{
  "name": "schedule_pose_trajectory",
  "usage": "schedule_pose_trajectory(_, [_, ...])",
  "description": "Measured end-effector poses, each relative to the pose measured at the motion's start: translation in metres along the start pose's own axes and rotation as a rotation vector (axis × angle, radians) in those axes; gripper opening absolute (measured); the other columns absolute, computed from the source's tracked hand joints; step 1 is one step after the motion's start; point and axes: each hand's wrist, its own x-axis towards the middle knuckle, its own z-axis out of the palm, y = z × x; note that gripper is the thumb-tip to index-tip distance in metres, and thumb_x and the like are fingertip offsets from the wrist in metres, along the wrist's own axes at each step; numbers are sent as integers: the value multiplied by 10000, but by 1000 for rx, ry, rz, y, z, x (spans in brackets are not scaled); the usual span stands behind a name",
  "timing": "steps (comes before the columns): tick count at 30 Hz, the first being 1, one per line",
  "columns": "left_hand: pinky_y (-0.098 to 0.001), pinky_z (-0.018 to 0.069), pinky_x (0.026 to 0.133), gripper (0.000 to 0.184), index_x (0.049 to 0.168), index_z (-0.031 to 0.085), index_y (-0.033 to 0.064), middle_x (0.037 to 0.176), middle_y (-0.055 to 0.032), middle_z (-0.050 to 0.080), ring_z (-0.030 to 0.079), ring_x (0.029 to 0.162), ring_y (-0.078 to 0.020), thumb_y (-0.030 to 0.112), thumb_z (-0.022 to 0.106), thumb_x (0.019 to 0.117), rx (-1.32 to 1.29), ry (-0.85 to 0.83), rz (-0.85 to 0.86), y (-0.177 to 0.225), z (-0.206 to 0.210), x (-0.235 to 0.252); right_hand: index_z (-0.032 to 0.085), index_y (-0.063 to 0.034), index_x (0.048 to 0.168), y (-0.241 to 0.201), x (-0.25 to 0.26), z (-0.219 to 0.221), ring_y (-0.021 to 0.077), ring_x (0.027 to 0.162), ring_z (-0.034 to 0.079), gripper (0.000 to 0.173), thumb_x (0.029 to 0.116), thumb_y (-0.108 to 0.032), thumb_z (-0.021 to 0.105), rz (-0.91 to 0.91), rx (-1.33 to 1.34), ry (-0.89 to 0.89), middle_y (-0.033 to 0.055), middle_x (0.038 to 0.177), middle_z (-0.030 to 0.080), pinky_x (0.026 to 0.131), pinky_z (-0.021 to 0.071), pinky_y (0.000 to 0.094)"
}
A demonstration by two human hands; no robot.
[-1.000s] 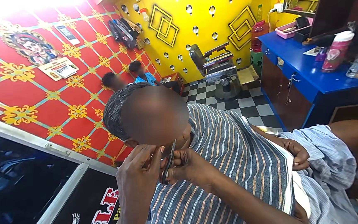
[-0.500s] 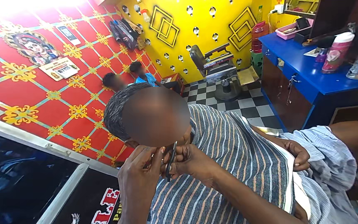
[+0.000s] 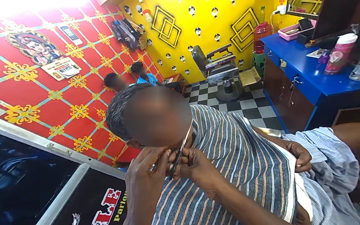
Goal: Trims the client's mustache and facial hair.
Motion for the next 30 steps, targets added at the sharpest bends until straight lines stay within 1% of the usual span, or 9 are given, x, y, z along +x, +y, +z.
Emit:
schedule_pose_trajectory(4, [-321, 549, 711, 238, 1028, 808, 213, 922, 65, 717, 658, 779, -65, 340, 624, 946, -39, -97, 95, -8, 4, -9, 624, 15, 1139, 14, -18, -3, 172, 909, 716, 208, 936, 45, 661, -128, -41, 145, 95, 1054, 706, 842, 617, 322])
schedule_pose_trajectory(7, [-287, 556, 748, 204, 1042, 800, 159, 959, 25, 729, 670, 841, -67, 288, 664, 961, -152, 12, 131, -10, 8, -15, 631, 8, 1143, 24, -27, -15, 190, 927, 728, 213, 936, 32, 675, -204, -157, 188, 98, 1069, 715, 847, 628, 338])
schedule_pose_trajectory(10, [-167, 541, 691, 193, 1023, 790, 80, 933, -10, 720, 644, 791, -11, 224, 693, 938, -171, 164, 53, -9, 6, -16, 625, -19, 1237, 31, -29, -22, 160, 966, 724, 315, 940, -69, 718, -160, -317, 163, 62, 1150, 708, 859, 626, 312])
schedule_pose_trajectory(13, [-124, 508, 629, 203, 1007, 794, 94, 911, 13, 707, 617, 739, 22, 251, 696, 925, -152, 116, -16, -15, 10, -19, 643, -27, 1142, 32, -30, -16, 151, 913, 725, 205, 943, -20, 691, -104, -303, 136, 54, 1043, 725, 827, 620, 307])
schedule_pose_trajectory(18, [-249, 561, 709, 224, 1027, 806, 184, 952, 55, 727, 663, 819, -41, 330, 662, 937, -144, -36, 5, -20, 12, -29, 642, -30, 1188, 36, -27, -15, 153, 947, 725, 273, 927, -34, 720, -66, -288, 116, 59, 1110, 715, 856, 625, 309])
schedule_pose_trajectory(21, [-271, 551, 745, 199, 1032, 800, 142, 967, 16, 732, 670, 847, -61, 277, 683, 946, -185, 48, 62, -22, 8, -35, 660, -47, 1145, 29, -26, -19, 132, 929, 717, 222, 929, -26, 709, -51, -359, 120, 39, 1051, 727, 836, 611, 293])
schedule_pose_trajectory(24, [-153, 539, 718, 181, 1018, 792, 68, 949, -24, 714, 644, 819, -17, 197, 703, 927, -203, 159, 30, -22, 2, -37, 658, -104, 1235, 10, -26, -28, 99, 989, 710, 312, 936, -150, 733, 35, -672, 162, -7, 1120, 723, 895, 599, 299])
schedule_pose_trajectory(27, [-269, 539, 695, 219, 1024, 805, 150, 947, 24, 725, 650, 792, -50, 293, 660, 945, -120, 35, -11, -28, 1, -42, 693, -162, 1225, -14, -26, -31, 159, 1009, 717, 276, 951, -168, 667, 159, -1085, 264, 4, 1108, 743, 917, 581, 418])
schedule_pose_trajectory(30, [-312, 555, 720, 217, 1034, 809, 200, 959, 45, 730, 665, 806, -61, 320, 647, 953, -130, -46, -4, -30, 0, -53, 674, -135, 1244, -44, -28, -25, 274, 1003, 702, 274, 972, -137, 638, 269, -1398, 302, 87, 1082, 726, 869, 552, 513])
